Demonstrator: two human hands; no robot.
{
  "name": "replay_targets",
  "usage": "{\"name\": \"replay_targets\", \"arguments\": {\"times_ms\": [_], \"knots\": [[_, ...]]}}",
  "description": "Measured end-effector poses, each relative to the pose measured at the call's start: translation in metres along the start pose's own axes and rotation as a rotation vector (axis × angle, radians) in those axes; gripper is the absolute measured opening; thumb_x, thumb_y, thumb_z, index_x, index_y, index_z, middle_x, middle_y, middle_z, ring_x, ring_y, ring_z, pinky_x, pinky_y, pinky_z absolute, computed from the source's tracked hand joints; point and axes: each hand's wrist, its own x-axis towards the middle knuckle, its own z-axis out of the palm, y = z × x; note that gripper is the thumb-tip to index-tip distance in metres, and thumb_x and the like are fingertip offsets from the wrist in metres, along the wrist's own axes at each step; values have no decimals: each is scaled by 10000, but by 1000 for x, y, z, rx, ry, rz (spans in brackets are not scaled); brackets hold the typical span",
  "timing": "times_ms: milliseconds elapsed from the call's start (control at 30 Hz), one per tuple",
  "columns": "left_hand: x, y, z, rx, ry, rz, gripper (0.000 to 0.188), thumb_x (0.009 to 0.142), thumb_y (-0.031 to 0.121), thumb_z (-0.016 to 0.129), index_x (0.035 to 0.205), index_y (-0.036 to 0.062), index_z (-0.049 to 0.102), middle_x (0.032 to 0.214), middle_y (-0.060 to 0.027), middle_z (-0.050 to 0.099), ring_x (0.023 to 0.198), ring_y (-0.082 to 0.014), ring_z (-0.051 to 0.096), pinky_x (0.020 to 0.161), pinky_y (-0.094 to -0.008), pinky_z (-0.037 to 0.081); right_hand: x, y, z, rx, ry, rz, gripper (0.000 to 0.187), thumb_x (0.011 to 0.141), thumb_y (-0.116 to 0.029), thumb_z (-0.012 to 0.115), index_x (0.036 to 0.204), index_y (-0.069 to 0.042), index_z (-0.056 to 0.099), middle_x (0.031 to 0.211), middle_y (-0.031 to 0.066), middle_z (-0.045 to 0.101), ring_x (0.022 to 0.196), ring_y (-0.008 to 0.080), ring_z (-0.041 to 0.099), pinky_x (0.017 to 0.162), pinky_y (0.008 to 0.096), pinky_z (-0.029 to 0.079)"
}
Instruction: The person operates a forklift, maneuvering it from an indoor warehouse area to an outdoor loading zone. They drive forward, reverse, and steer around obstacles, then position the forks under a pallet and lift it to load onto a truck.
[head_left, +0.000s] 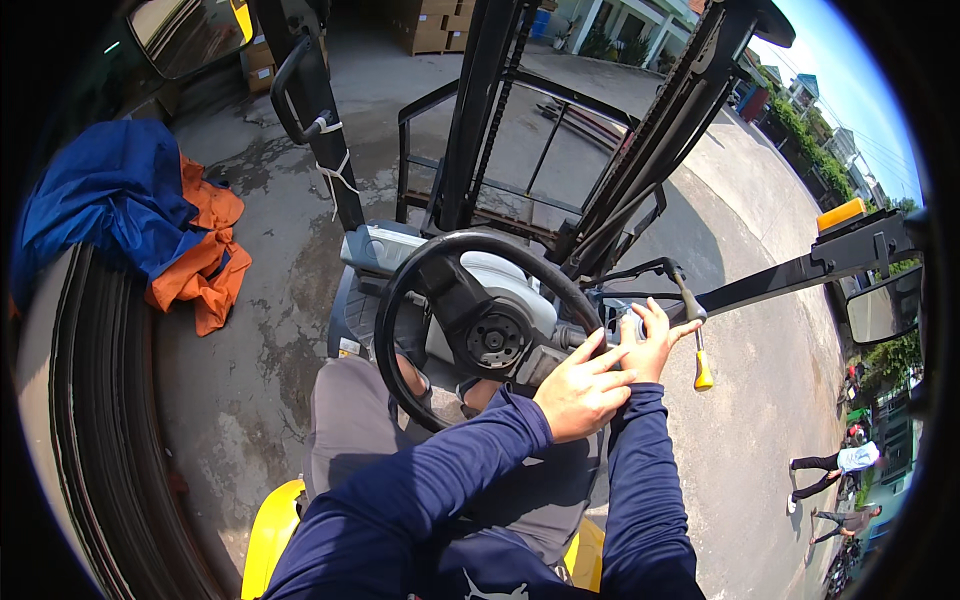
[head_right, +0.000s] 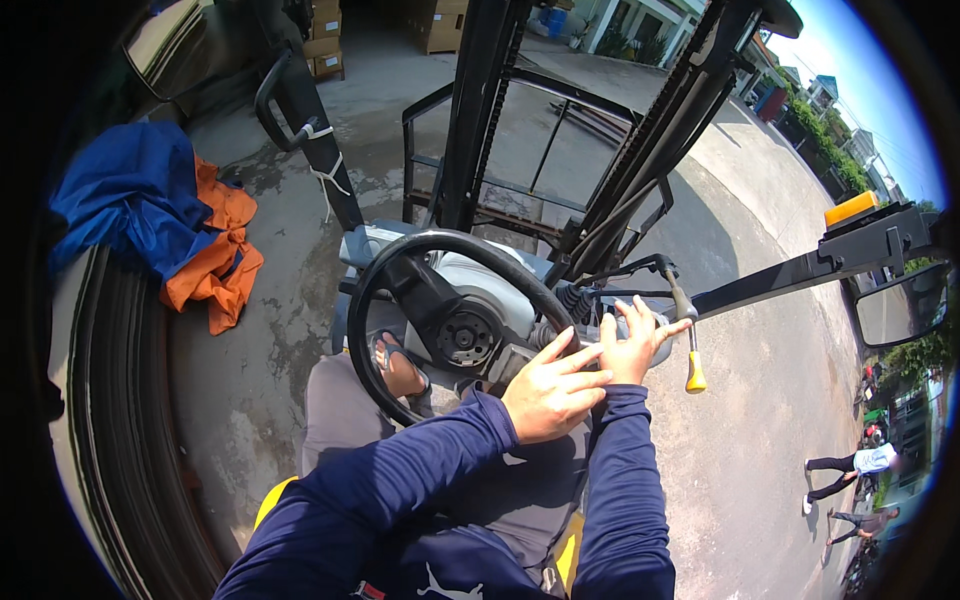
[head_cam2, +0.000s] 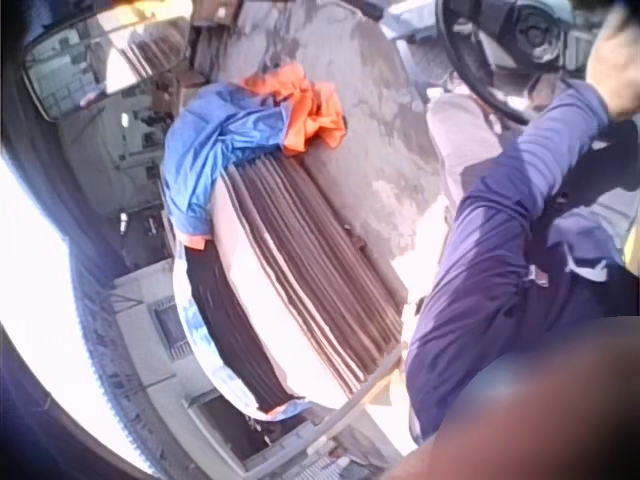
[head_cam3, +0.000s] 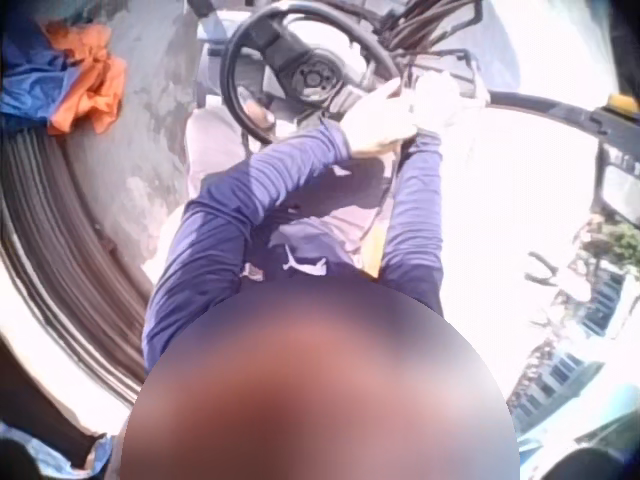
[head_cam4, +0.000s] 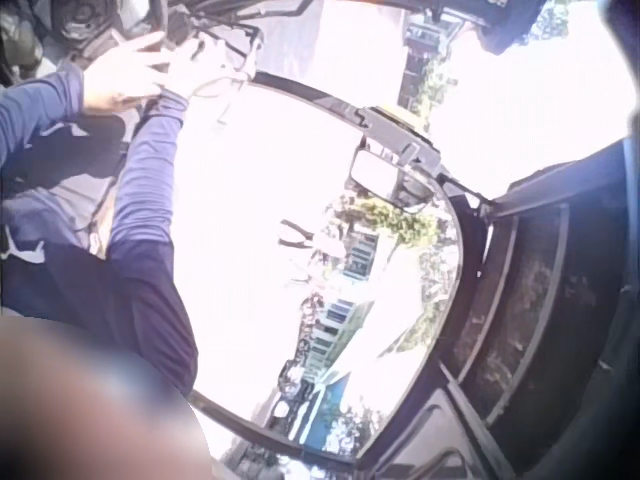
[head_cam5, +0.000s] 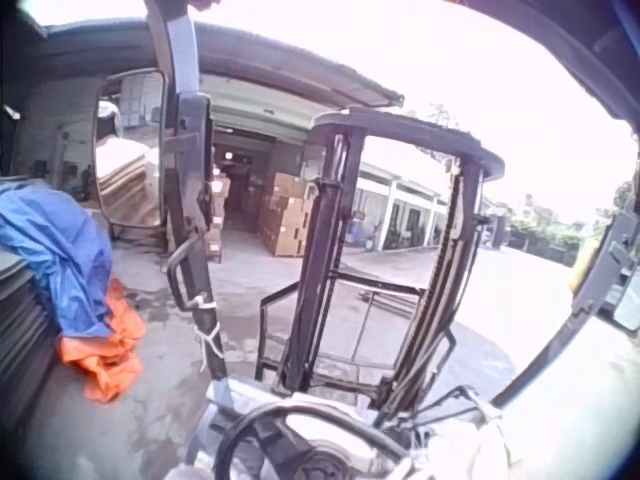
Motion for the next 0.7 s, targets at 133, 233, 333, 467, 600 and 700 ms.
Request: {"name": "replay_targets", "arguments": {"times_ms": [133, 233, 333, 467, 600, 700], "knots": [[-66, -19, -43, -63, -168, -1, 311, 790, 142, 753, 1098, 97, 747, 1344, -66, 678, 1419, -313, 513, 1219, -606, 309, 27, -14, 24, -107, 91, -113, 217, 865, -172, 757, 1068, -98, 777, 1227, 118, 717, 1345, 310, 547, 1246, 618, -115], [-94, -52, -85, -32, -237, -73, 345, 739, 130, 792, 1081, 102, 754, 1349, -62, 684, 1417, -312, 525, 1203, -601, 334, 47, -23, 48, -72, 72, -63, 214, 851, -166, 754, 1052, -95, 776, 1218, 124, 717, 1412, 351, 466, 1251, 618, -104], [-102, -98, -110, -23, -208, -88, 354, 702, 111, 816, 1052, 98, 764, 1314, -69, 710, 1381, -327, 566, 1176, -608, 359, 68, -23, 72, -58, 92, -57, 205, 846, -173, 755, 1038, -106, 781, 1219, 132, 718, 1470, 388, 382, 1251, 622, -100], [-91, -147, -98, -66, -210, -74, 374, 684, 100, 816, 1053, 96, 759, 1330, -66, 700, 1389, -333, 557, 1169, -620, 353, 100, -9, 97, -86, 94, -22, 193, 849, -190, 760, 1023, -111, 788, 1205, 133, 726, 1452, 362, 420, 1247, 619, -118], [-74, -188, -76, -110, -145, -90, 421, 627, 60, 794, 1044, 105, 753, 1317, -63, 717, 1393, -330, 560, 1212, -594, 289, 127, 5, 124, -120, 49, 50, 198, 849, -215, 767, 1016, -114, 796, 1195, 138, 730, 1414, 333, 477, 1245, 606, -139], [-59, -216, -62, -113, -195, -100, 415, 631, 58, 796, 1042, 102, 753, 1338, -64, 704, 1397, -329, 555, 1204, -612, 300, 148, 18, 142, -152, 66, 56, 192, 837, -215, 777, 1000, -115, 800, 1176, 138, 732, 1380, 326, 513, 1247, 610, -137]]}}
